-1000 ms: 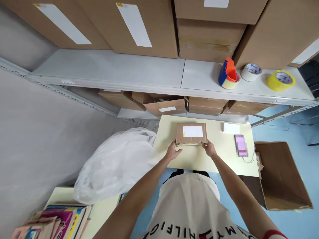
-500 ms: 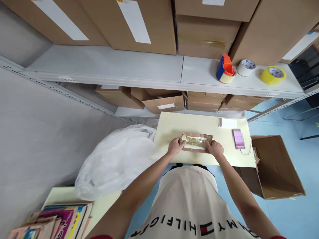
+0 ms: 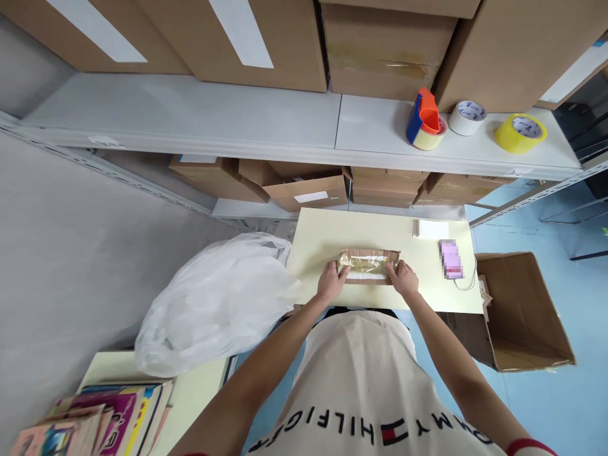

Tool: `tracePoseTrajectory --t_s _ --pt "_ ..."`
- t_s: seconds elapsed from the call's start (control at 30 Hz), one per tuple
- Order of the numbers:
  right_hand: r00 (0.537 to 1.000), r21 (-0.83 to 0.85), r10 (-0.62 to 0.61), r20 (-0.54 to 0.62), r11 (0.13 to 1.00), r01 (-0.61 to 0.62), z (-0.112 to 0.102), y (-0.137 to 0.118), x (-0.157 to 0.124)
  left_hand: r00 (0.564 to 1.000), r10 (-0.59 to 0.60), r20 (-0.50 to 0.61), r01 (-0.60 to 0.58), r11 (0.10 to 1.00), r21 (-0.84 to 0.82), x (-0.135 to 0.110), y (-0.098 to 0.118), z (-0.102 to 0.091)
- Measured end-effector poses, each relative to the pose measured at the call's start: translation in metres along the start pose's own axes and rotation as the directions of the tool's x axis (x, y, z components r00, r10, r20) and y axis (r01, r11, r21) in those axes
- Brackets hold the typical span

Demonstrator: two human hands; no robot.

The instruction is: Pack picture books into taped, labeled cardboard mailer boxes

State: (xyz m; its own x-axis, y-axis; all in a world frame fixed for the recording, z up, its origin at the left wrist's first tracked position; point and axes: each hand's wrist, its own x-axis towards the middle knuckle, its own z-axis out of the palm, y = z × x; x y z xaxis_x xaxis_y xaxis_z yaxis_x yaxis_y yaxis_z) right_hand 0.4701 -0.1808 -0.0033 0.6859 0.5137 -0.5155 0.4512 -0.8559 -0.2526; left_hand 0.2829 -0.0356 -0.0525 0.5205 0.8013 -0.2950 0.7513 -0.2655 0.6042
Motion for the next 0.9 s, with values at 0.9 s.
tracePoseTrajectory --t_s 0.9 --pt "0.967 -0.055 0.103 -0.231 0.991 -0.118 -0.040 0.111 0.168 0.860 0.236 0.452 -0.213 0.972 -0.101 0.159 0.200 0.089"
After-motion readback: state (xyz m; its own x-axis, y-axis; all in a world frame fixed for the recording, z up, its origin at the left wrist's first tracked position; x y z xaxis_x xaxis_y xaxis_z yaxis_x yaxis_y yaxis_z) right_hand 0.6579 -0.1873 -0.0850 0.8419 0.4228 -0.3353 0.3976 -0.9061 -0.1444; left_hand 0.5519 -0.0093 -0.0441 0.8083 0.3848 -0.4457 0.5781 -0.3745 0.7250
